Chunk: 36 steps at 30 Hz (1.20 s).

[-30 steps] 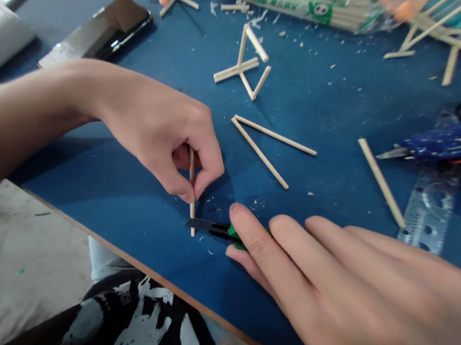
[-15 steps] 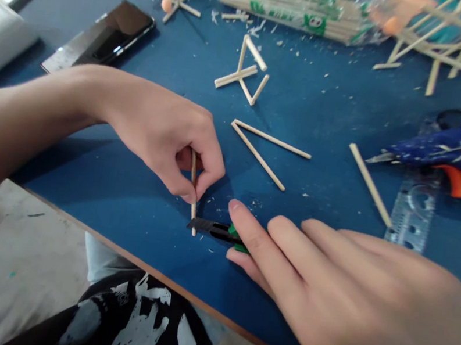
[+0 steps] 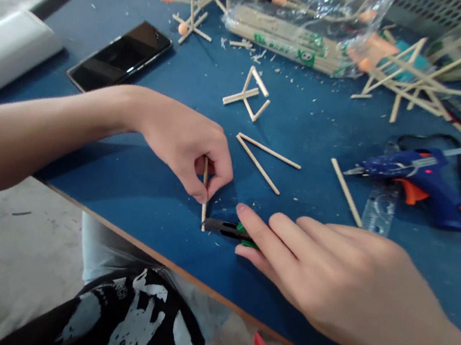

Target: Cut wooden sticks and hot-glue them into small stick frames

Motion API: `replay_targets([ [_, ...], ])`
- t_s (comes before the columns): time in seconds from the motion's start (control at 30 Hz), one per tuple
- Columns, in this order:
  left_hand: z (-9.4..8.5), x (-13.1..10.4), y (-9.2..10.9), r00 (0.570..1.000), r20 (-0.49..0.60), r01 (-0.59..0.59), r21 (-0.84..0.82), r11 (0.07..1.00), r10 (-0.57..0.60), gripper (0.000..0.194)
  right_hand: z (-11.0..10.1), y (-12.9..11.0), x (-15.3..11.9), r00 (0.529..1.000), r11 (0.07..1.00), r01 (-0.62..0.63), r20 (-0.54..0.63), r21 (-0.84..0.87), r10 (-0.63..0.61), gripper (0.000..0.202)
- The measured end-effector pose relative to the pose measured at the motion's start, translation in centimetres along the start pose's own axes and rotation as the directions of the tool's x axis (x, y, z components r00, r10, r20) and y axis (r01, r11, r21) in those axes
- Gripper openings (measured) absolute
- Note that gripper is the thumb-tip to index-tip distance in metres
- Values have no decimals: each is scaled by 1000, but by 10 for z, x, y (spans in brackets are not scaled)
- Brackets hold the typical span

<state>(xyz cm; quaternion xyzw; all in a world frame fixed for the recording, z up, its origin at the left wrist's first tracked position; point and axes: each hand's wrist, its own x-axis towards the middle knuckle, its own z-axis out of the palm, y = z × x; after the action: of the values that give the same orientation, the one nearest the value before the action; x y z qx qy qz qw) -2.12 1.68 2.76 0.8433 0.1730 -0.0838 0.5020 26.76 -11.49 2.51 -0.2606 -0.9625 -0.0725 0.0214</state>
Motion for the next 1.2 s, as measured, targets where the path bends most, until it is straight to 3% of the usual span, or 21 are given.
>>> replay_targets([
  [0.17, 0, 1, -2, 998, 53, -44, 10, 999, 43, 11, -14, -4, 23, 987, 979, 122, -80, -164, -137, 46],
  [0.37, 0, -1, -4, 995, -92, 30, -15, 999, -31, 16, -9, -1, 24, 975, 975, 172, -117, -137, -189, 42],
  [0.47, 0, -1, -3, 1000, -9, 20, -35, 999, -20, 14, -9, 0, 22, 971, 967, 178, -126, -184, -203, 42],
  [0.57, 0, -2, -1, 994, 101, -44, -53, 998, 49, 15, -11, 6, 19, 986, 980, 111, -103, -165, -129, 49],
  [0.7, 1, -3, 3, 992, 118, -33, -76, 997, 41, 16, -4, 16, 11, 995, 998, -26, -96, -65, 20, 46],
  [0.8, 1, -4, 3, 992, 118, -28, -85, 996, 38, 17, 7, 16, 5, 991, 1000, -25, -128, 11, 26, 37],
  [1.0, 1, -3, 1, 993, 119, -18, -85, 996, 28, 16, 20, 6, 4, 998, 998, -47, -50, 33, 49, 38],
  [1.2, 0, -3, 2, 990, 115, -74, -90, 993, 84, 15, 20, 5, 7, 990, 999, 38, -136, -1, -38, 45],
])
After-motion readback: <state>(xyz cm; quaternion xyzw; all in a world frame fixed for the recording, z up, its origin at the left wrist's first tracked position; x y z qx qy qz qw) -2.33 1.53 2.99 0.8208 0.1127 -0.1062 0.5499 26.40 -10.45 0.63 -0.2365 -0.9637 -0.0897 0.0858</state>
